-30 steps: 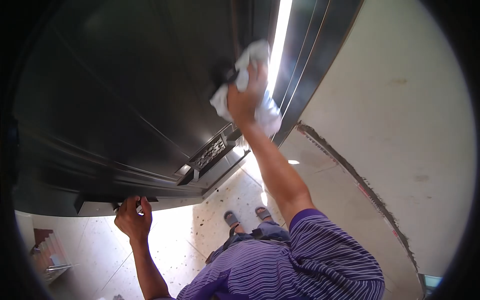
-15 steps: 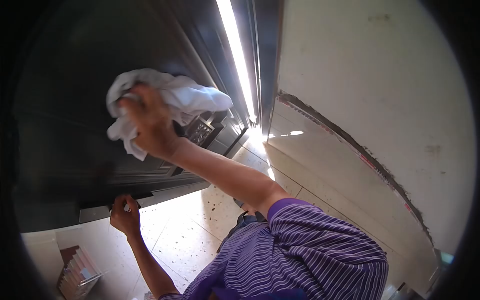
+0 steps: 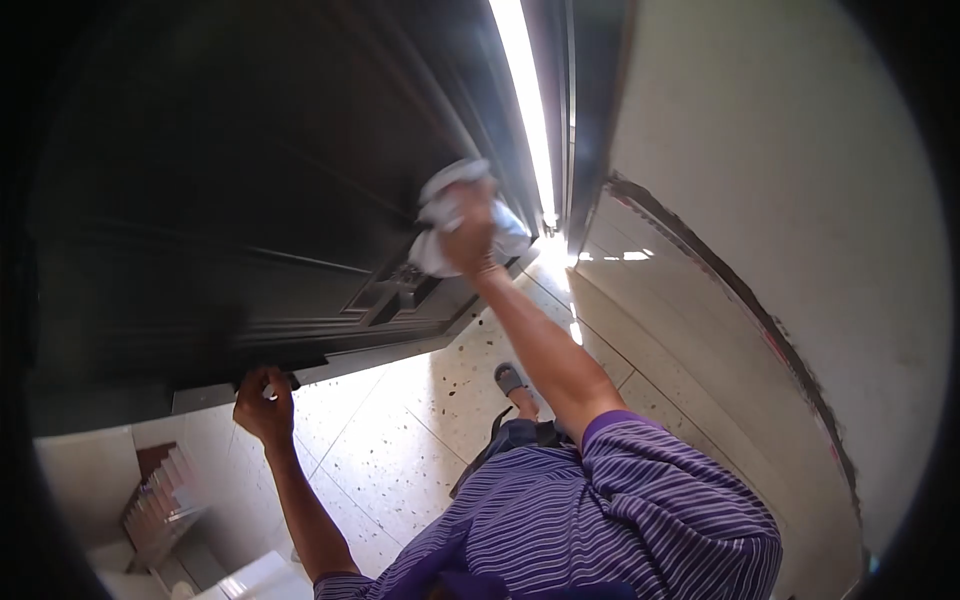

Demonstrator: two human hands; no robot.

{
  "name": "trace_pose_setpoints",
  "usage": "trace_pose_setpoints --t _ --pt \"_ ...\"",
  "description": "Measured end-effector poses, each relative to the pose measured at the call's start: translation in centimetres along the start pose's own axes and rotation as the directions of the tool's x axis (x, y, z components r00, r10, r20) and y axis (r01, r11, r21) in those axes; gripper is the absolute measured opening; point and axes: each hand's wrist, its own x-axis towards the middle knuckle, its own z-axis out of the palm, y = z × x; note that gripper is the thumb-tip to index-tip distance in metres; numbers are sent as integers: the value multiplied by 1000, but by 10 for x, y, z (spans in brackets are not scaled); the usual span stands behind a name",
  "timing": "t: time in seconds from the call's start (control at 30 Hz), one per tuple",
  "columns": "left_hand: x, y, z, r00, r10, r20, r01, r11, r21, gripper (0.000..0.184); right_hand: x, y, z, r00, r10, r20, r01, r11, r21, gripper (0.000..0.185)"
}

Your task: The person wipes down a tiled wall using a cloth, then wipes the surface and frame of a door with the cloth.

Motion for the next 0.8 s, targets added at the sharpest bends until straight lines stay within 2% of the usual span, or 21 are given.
trace_pose_setpoints --t 0.03,0.07,0.1,0.13,0.2,0.23,0.3,0.33,0.37,0.43,0.47,0.5,0.53,0.57,0.63,0.73,0.8 --pt "1 1 2 1000 -3 -12 3 1000 -7 13 19 16 0 980 106 -168 -112 993 -28 25" --pt "1 1 1 1000 2 -18 -2 1000 -19 13 20 61 16 864 350 -363 -354 933 56 20" --pt "0 0 -2 1000 -6 -20 6 1000 -6 13 19 112 24 703 659 -266 -561 744 362 27" --pt "0 1 -3 1000 -19 -7 19 1000 -11 12 21 107 27 603 719 -344 -720 677 153 35" --pt "3 3 -3 999 -43 2 43 999 -8 12 0 140 50 430 835 -342 -890 455 -8 44" --pt "4 3 -4 1000 -25 -1 25 1000 -15 11 -16 148 62 381 867 -320 -922 383 -61 49" --pt "3 1 -5 1000 1 17 0 1000 -6 12 -43 114 68 326 920 -219 -943 299 -147 61" --pt "2 1 -5 1000 -9 26 9 1000 2 12 -62 105 77 323 923 -209 -943 294 -158 61" --pt "2 2 -5 999 -15 31 14 1000 23 12 -76 91 83 452 872 -188 -884 408 -230 53" --pt "4 3 -4 1000 -10 10 10 999 33 12 -86 54 82 625 779 47 -587 510 -629 50" --pt "5 4 -3 1000 -16 10 16 999 31 12 -92 39 88 628 776 49 -582 511 -632 50" --pt "5 5 -5 1000 -19 12 18 999 42 11 -101 24 95 473 880 -51 -849 439 -293 51" --pt "6 6 -4 1000 -17 9 17 999 50 11 -108 9 102 279 957 -75 -952 286 108 52" --pt "7 5 -1 1000 -13 9 12 999 40 11 -118 -8 105 391 920 35 -916 386 110 55" --pt "4 1 -1 999 -33 11 32 999 37 11 -163 -44 120 452 867 211 -892 438 111 57" --pt "5 0 -2 999 -25 40 24 999 42 11 -184 -101 119 288 905 312 -952 305 -6 63" --pt "5 2 -4 999 -28 32 27 999 25 11 -185 -97 112 187 912 365 -972 226 -67 58"
